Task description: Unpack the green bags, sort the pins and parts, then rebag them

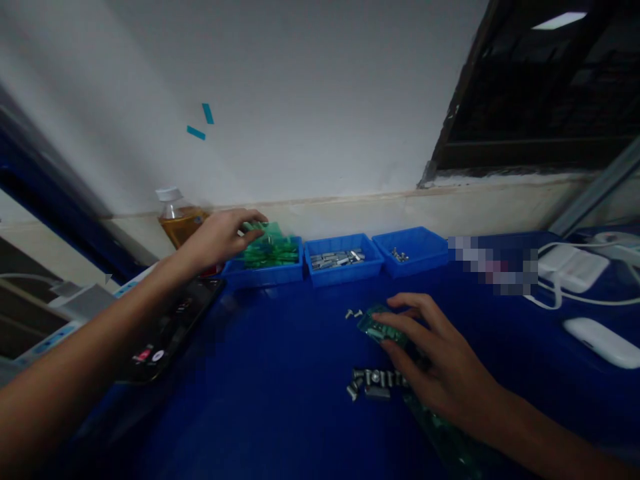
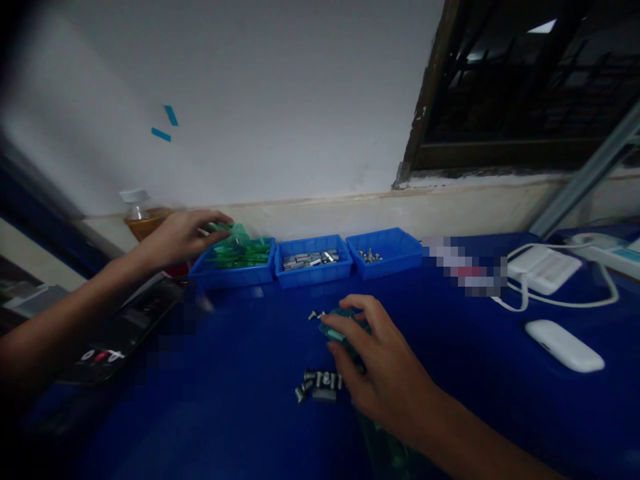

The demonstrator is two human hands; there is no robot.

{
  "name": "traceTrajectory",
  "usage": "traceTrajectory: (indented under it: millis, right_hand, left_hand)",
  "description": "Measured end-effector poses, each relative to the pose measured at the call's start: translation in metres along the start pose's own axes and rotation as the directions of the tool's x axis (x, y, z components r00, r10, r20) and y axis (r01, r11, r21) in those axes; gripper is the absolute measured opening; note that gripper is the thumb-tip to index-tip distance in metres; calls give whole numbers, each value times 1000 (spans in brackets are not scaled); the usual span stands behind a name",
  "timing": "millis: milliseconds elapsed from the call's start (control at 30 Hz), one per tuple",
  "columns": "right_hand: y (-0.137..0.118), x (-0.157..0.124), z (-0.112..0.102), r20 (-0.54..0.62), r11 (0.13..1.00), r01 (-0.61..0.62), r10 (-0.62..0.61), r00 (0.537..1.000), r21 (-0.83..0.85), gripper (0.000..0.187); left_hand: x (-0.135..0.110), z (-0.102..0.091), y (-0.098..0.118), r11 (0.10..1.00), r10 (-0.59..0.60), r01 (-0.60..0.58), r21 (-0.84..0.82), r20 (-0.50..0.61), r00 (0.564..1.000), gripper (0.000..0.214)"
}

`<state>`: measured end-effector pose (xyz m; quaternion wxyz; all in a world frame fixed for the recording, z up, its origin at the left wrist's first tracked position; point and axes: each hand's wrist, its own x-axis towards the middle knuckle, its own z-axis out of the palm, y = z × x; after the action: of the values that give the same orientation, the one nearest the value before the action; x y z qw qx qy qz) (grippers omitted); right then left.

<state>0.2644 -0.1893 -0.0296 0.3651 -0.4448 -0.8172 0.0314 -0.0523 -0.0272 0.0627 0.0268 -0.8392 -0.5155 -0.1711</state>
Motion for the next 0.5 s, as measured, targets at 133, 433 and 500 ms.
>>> traceTrajectory:
  millis: [133,433,500]
  right_hand:
    - [2,-2,-1,13,1000,12,-12,1000,9,29]
    - [7,1,-11,133,999,26,-29,991,18,22]
    - [14,2,-14,185,999,9,-2,983,-37,23]
  left_hand:
    - [1,24,8,975,97,-104,198,46,994,31]
    - [14,57,23,896,6,-54,441,109,994,28]
    - [16,54,20,924,-11,-56,378,175,984,28]
